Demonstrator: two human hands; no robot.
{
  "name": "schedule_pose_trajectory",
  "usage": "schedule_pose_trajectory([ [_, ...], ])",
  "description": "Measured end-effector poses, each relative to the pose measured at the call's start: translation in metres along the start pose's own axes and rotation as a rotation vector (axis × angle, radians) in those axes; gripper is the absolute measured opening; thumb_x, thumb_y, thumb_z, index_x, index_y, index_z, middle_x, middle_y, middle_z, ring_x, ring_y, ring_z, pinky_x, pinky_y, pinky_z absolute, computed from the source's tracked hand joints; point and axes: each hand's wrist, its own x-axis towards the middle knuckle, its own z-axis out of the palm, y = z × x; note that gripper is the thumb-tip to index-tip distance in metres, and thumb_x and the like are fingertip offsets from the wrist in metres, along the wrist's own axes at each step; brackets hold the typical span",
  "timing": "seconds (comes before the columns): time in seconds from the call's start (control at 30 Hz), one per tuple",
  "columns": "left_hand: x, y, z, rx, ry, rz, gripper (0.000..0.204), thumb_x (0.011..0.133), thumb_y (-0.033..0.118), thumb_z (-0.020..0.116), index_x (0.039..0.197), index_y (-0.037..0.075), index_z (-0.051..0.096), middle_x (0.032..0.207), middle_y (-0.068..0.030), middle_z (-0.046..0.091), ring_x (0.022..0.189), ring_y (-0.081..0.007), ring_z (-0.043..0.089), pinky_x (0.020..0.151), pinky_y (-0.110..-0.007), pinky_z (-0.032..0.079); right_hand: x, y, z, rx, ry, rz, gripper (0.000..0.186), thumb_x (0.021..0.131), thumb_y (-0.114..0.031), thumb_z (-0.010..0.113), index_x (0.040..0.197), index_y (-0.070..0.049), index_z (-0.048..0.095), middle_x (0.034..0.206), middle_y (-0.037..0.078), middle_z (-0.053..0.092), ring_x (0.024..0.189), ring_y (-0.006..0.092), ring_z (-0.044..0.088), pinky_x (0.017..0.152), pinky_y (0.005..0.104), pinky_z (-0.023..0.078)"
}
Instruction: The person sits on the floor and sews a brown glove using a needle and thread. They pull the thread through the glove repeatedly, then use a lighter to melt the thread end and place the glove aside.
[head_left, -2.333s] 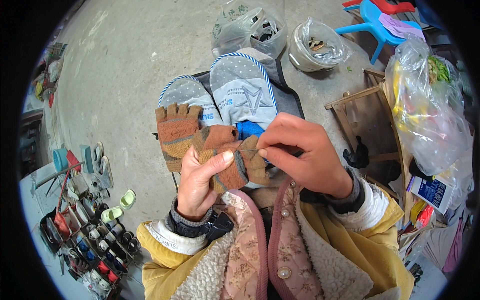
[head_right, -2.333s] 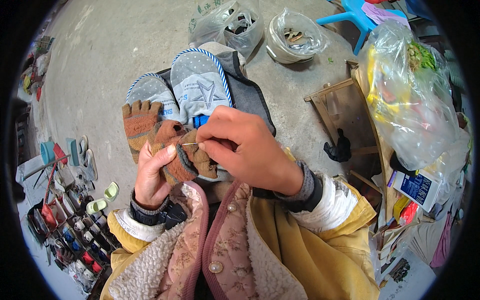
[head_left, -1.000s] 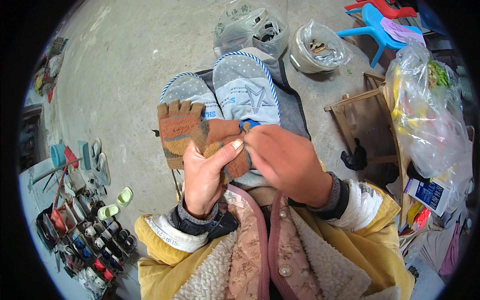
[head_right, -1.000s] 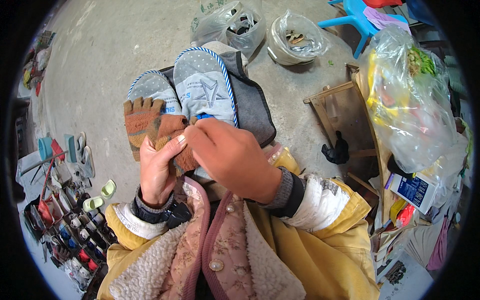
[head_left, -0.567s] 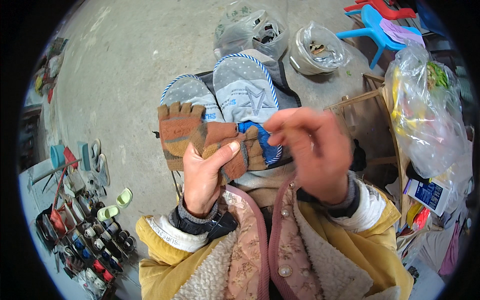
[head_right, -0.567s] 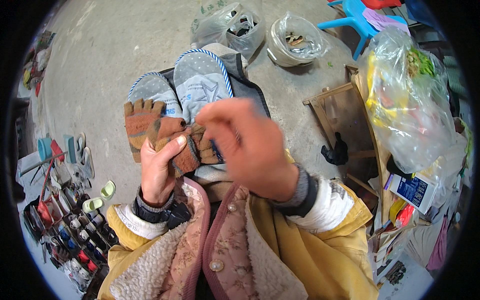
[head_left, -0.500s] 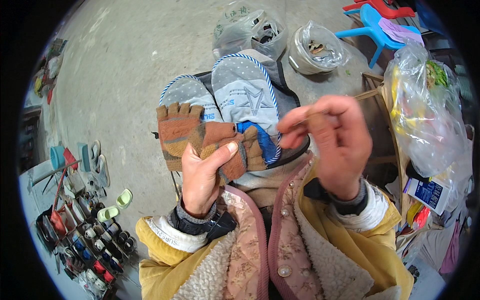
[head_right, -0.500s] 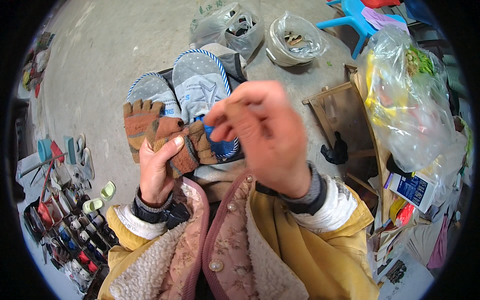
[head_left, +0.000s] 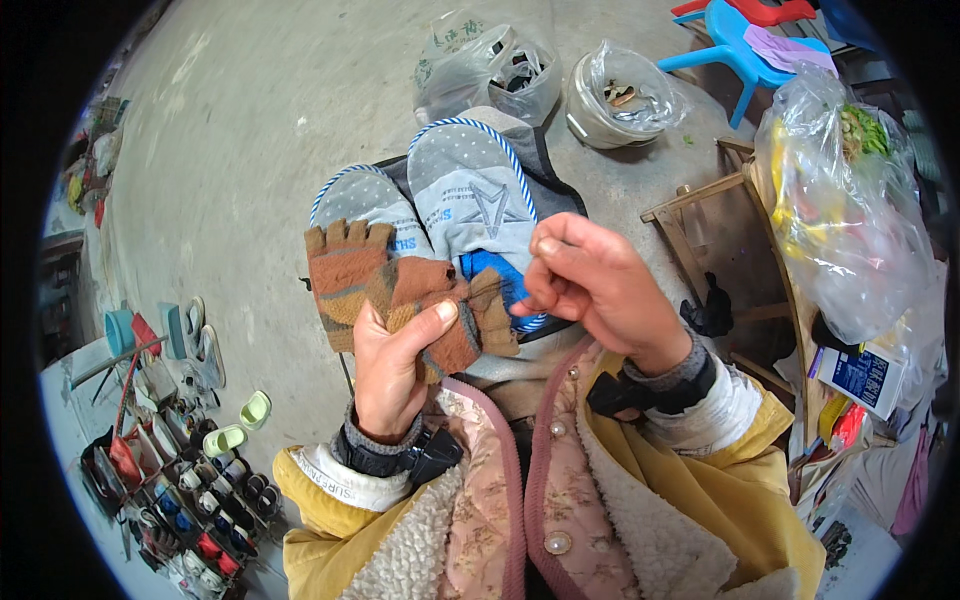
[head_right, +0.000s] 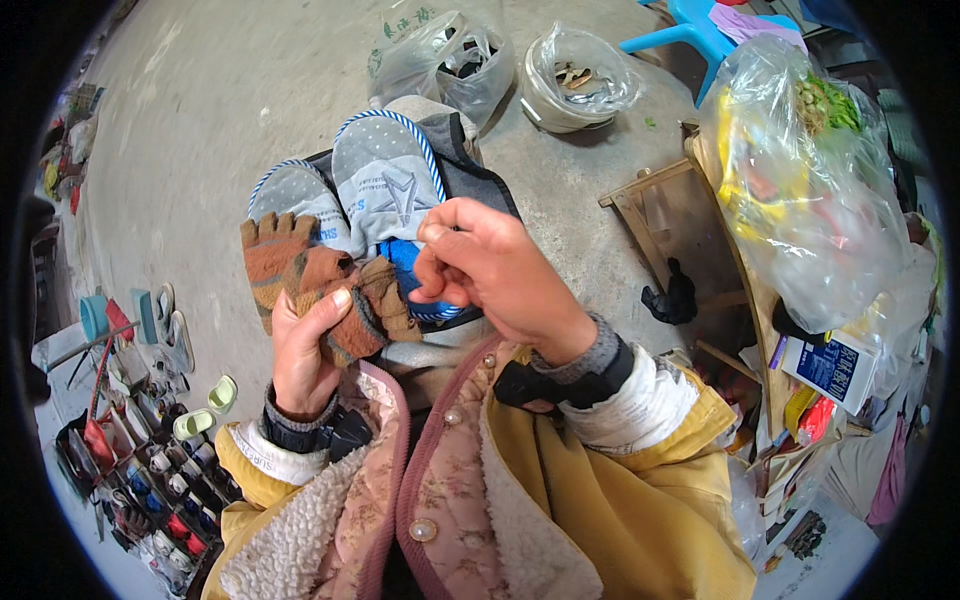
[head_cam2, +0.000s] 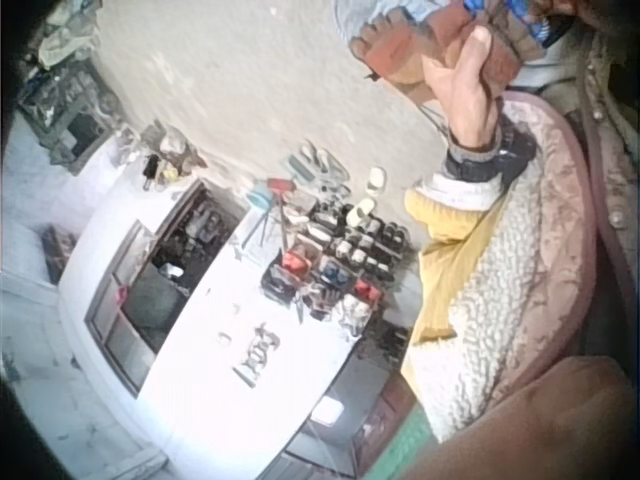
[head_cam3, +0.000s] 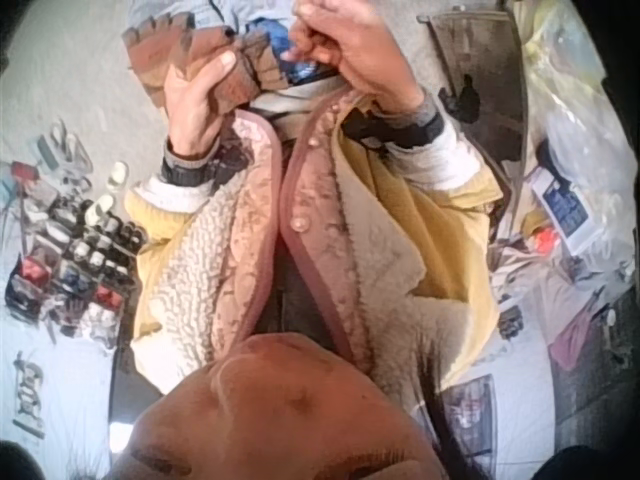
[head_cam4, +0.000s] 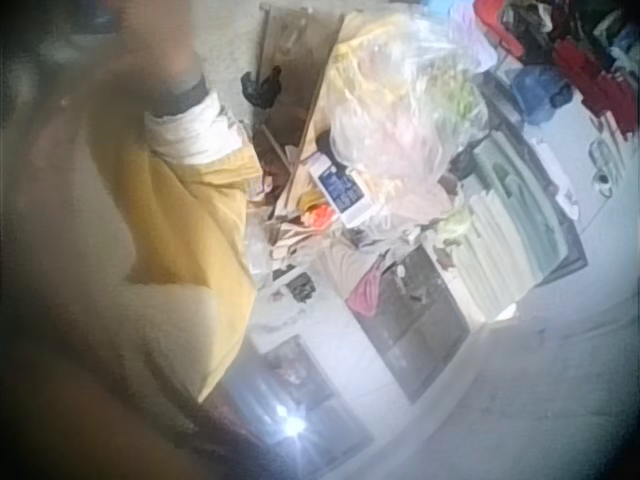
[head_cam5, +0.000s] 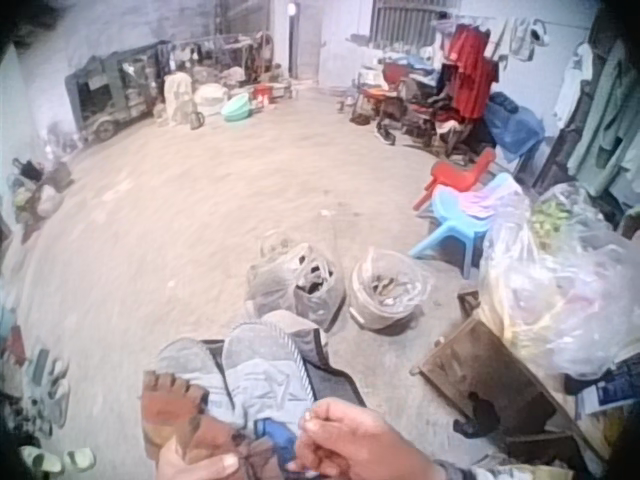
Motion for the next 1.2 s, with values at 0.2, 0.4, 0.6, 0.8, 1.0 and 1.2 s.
schedule_pose_trajectory([
  [0.2,0.001,-0.001,0.003,0.025,-0.01,-0.003,0.029,0.08,-0.003,0.065,0.109,-0.002,0.058,0.099,-0.0081,0.065,0.089,-0.0157,0.063,0.083,-0.031,0.05,0.012,0.001,0.002,0.351,-0.007,-0.119,0.014,0.097,-0.016,0.046,0.094,-0.003,0.047,0.074,0.005,0.052,0.061,0.0092,0.047,0.082,0.0337,0.052],
  [0.4,0.002,0.0,0.005,0.021,0.019,0.015,0.028,0.08,-0.004,0.066,0.107,-0.003,0.058,0.098,-0.0082,0.065,0.088,-0.0158,0.063,0.081,-0.031,0.05,-0.012,-0.028,0.01,0.147,0.003,-0.406,0.015,0.1,-0.019,0.037,0.099,-0.006,0.044,0.065,0.0,0.04,0.057,0.0086,0.04,0.086,0.0426,0.05],
  [0.6,0.003,-0.001,0.006,0.016,0.018,0.081,0.027,0.081,-0.004,0.065,0.108,-0.003,0.059,0.098,-0.009,0.065,0.087,-0.0163,0.063,0.079,-0.03,0.051,-0.042,-0.036,0.023,-0.228,-0.196,-0.501,0.012,0.097,-0.01,0.051,0.103,0.001,0.048,0.076,0.007,0.057,0.061,0.0073,0.051,0.063,0.0243,0.048],
  [0.8,0.0,0.001,0.005,-0.017,0.067,0.119,0.029,0.081,-0.004,0.065,0.109,-0.003,0.058,0.099,-0.0093,0.065,0.089,-0.0169,0.063,0.081,-0.031,0.051,-0.06,-0.042,0.036,-0.619,-0.233,-0.496,0.008,0.094,-0.003,0.053,0.099,0.002,0.049,0.07,0.004,0.056,0.062,0.0108,0.056,0.089,0.0457,0.043],
  [1.0,0.003,-0.001,-0.001,-0.044,0.129,0.157,0.031,0.082,-0.003,0.065,0.112,-0.002,0.057,0.105,-0.0084,0.063,0.093,-0.0162,0.062,0.085,-0.031,0.05,-0.077,-0.048,0.042,-0.571,-0.237,-0.622,0.005,0.087,0.003,0.056,0.092,0.0,0.056,0.073,0.008,0.06,0.065,0.0204,0.061,0.088,0.0474,0.049],
  [1.2,0.003,-0.002,-0.002,-0.068,0.123,0.151,0.032,0.082,-0.003,0.065,0.113,-0.001,0.057,0.106,-0.0071,0.063,0.095,-0.0154,0.061,0.087,-0.03,0.049,-0.098,-0.078,0.016,-0.309,-0.561,-0.691,0.004,0.088,-0.002,0.058,0.091,-0.001,0.058,0.082,0.019,0.065,0.064,0.0274,0.061,0.081,0.0628,0.047],
])
